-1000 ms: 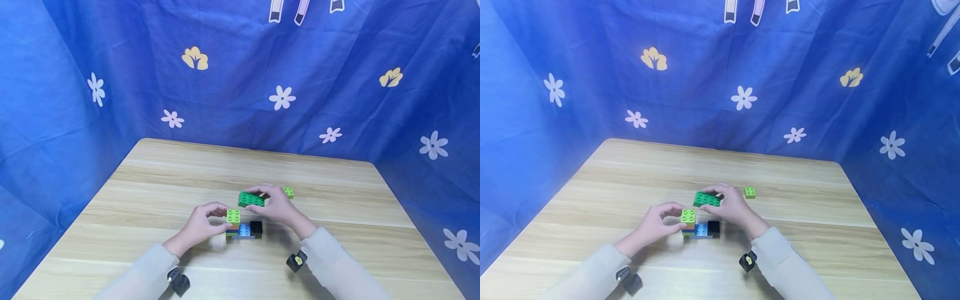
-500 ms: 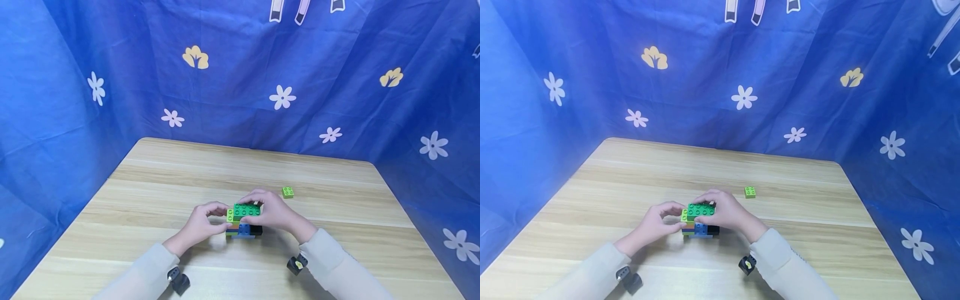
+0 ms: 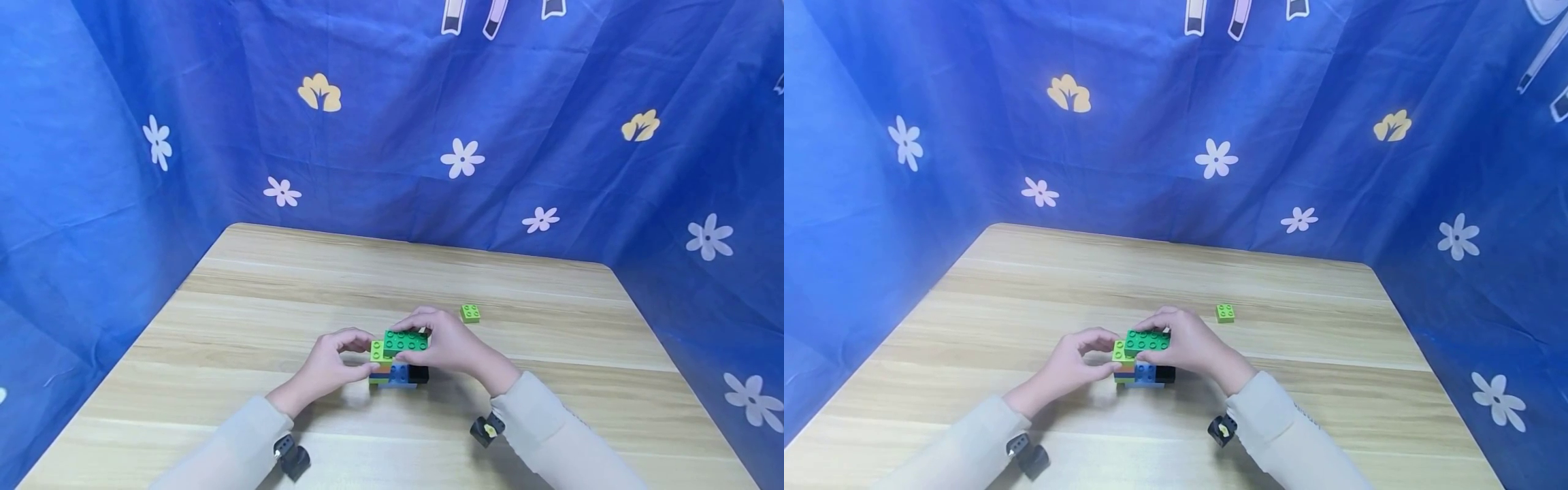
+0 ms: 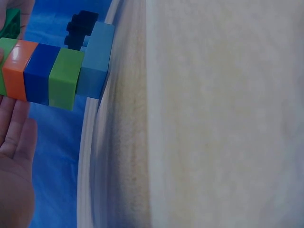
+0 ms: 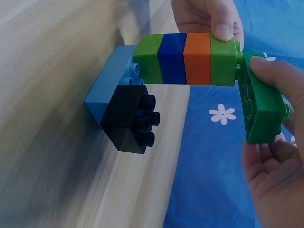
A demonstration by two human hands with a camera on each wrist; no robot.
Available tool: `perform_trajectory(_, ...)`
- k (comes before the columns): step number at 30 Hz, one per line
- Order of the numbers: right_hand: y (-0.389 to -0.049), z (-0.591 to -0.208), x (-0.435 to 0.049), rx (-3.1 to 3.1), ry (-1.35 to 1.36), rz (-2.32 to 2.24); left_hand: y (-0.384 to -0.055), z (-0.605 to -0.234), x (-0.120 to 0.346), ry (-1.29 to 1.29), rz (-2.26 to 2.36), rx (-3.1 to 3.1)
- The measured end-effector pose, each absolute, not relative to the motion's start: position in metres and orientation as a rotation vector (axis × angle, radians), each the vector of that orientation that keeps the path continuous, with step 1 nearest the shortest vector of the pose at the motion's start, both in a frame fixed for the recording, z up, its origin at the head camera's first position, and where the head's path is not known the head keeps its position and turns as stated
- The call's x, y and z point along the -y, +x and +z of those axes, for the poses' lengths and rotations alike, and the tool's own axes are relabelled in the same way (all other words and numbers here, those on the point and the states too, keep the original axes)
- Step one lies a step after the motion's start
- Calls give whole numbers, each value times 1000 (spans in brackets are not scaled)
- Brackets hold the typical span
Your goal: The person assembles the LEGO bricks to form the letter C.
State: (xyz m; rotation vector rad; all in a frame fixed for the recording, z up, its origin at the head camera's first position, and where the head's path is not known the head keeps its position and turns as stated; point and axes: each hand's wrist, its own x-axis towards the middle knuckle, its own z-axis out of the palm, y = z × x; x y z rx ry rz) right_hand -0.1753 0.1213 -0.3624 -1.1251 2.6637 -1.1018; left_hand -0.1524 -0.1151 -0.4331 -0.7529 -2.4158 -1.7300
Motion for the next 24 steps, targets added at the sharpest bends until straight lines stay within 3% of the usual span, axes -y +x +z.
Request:
perform_trajectory(9, -178, -365, -122, -2621, -1170, -1154, -153, -432, 114, -721, -1707, 2456)
perform_trajectory(17, -174, -361, -120, -2646, -1173, -1076, -139, -400, 110, -745, -1713, 2468)
perform_trajectory(24, -173, -359, -117, -2655, -1151, -1007, -151, -426, 113, -728, -1719, 2473)
